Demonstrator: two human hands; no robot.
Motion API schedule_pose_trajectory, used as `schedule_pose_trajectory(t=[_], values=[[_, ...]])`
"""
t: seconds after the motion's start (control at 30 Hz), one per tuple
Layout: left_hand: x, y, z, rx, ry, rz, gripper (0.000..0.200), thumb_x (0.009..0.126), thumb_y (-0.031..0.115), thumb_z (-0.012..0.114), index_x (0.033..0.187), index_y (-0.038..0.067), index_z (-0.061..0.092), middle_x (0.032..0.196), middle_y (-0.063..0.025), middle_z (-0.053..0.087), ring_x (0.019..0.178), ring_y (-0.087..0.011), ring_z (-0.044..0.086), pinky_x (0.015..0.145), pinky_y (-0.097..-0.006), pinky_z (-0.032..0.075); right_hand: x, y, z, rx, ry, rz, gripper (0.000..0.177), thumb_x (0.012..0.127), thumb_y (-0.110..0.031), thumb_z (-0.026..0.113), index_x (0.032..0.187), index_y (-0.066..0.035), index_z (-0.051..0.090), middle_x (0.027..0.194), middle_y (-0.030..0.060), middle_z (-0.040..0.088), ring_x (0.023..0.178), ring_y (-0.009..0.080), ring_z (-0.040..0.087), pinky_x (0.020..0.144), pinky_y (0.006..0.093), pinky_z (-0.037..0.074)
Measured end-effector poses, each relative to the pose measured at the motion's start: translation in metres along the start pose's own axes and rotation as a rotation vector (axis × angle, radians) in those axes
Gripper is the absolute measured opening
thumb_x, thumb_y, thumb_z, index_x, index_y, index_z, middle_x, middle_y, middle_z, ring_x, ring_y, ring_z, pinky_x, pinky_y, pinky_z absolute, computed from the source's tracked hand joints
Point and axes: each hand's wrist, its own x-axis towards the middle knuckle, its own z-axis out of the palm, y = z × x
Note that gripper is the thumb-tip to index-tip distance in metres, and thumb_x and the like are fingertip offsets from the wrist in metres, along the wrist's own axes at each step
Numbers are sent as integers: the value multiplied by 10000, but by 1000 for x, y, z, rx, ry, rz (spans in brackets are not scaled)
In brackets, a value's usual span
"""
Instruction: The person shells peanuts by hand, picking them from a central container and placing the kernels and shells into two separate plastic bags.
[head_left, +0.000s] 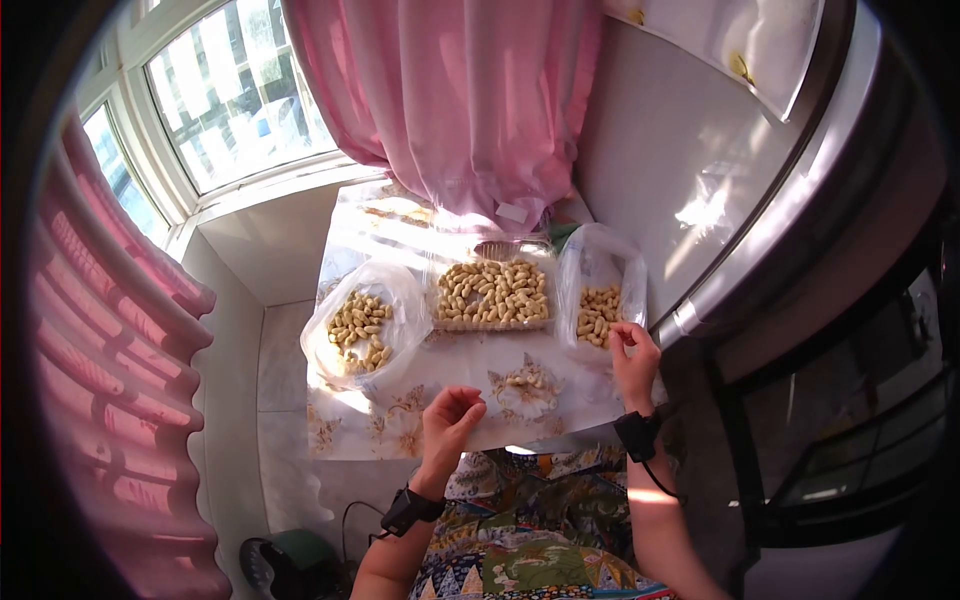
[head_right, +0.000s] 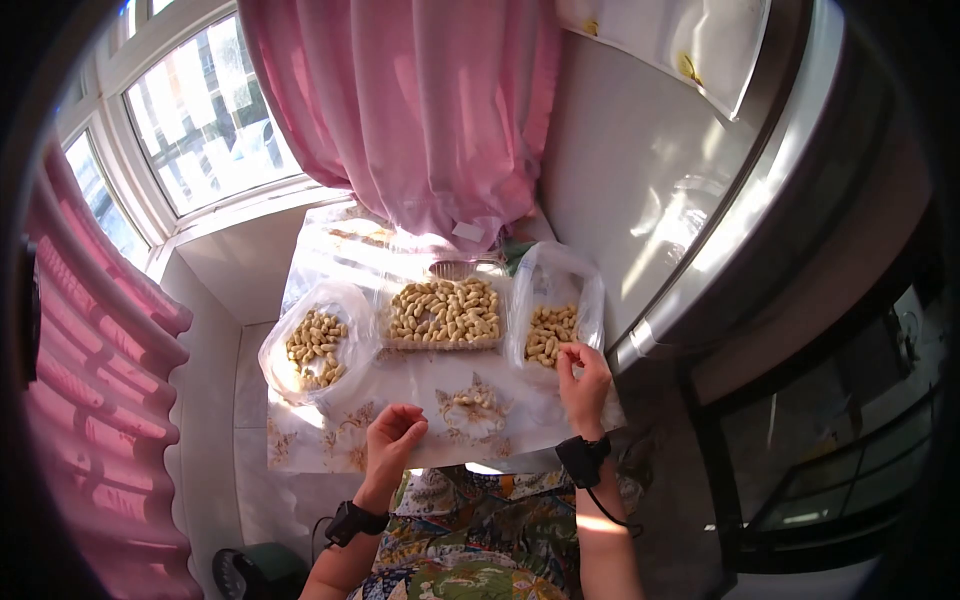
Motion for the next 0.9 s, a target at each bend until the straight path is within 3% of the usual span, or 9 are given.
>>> schedule_pose_trajectory(t=[0.07,0.17,0.27,0.53,0.6,0.63,0.7,0.8,0.9], values=[[-1,1,1,6,4,-15,187,976,7,744,1150,29,682,1005,26,695,913,-50,638,843,-217,513,-2,-2,-4,-78,-188,-247,117,927,-45,703,1026,-29,762,902,105,751,811,267,709,755,362,553],[0,1,1,14,-5,-7,186,977,-2,737,1152,29,681,1005,21,697,910,-50,640,842,-219,516,3,-1,-7,-102,-336,-236,135,919,-9,671,1019,-22,761,927,113,762,843,297,718,798,385,563],[1,-1,-1,-10,-3,-27,194,962,0,756,1136,40,680,1004,11,708,923,-69,657,859,-227,524,9,2,-3,31,-280,-104,156,931,-3,653,1038,-27,764,980,118,768,875,305,715,818,385,566],[2,-3,-3,-7,2,-11,202,966,-5,751,1155,27,688,1006,11,713,913,-60,657,843,-219,524,39,38,5,-109,-397,-87,214,914,-30,679,1114,-29,756,1071,142,759,939,304,686,824,373,564],[1,-3,-2,0,1,-13,201,966,-5,752,1154,27,690,1007,10,716,911,-61,658,843,-219,525,40,44,6,-94,-458,-35,238,969,-51,668,1191,-17,745,1048,91,756,900,169,689,829,296,548],[2,-3,-2,2,4,-17,197,967,-5,751,1152,27,691,1007,10,715,913,-61,658,846,-220,525,39,40,6,-96,-455,-32,238,969,-51,668,1191,-17,745,1048,91,756,900,169,689,829,296,548],[2,-2,-2,7,7,-21,193,968,-4,750,1150,26,692,1008,10,714,915,-61,657,849,-221,525,36,30,7,195,-467,184,212,987,-52,672,1177,6,746,1015,31,747,896,92,664,826,256,537],[1,0,-3,32,15,-24,194,970,-4,746,1153,29,691,1017,12,709,929,-61,657,856,-223,524,34,24,5,280,-321,229,177,998,-45,677,1149,15,747,1010,0,733,903,58,647,837,231,527],[2,-1,-3,11,-1,-19,194,970,0,747,1153,31,690,1028,13,706,945,-63,657,863,-228,526,28,17,6,276,-196,150,144,975,-43,693,1098,-19,764,987,30,759,852,86,669,807,248,542]])
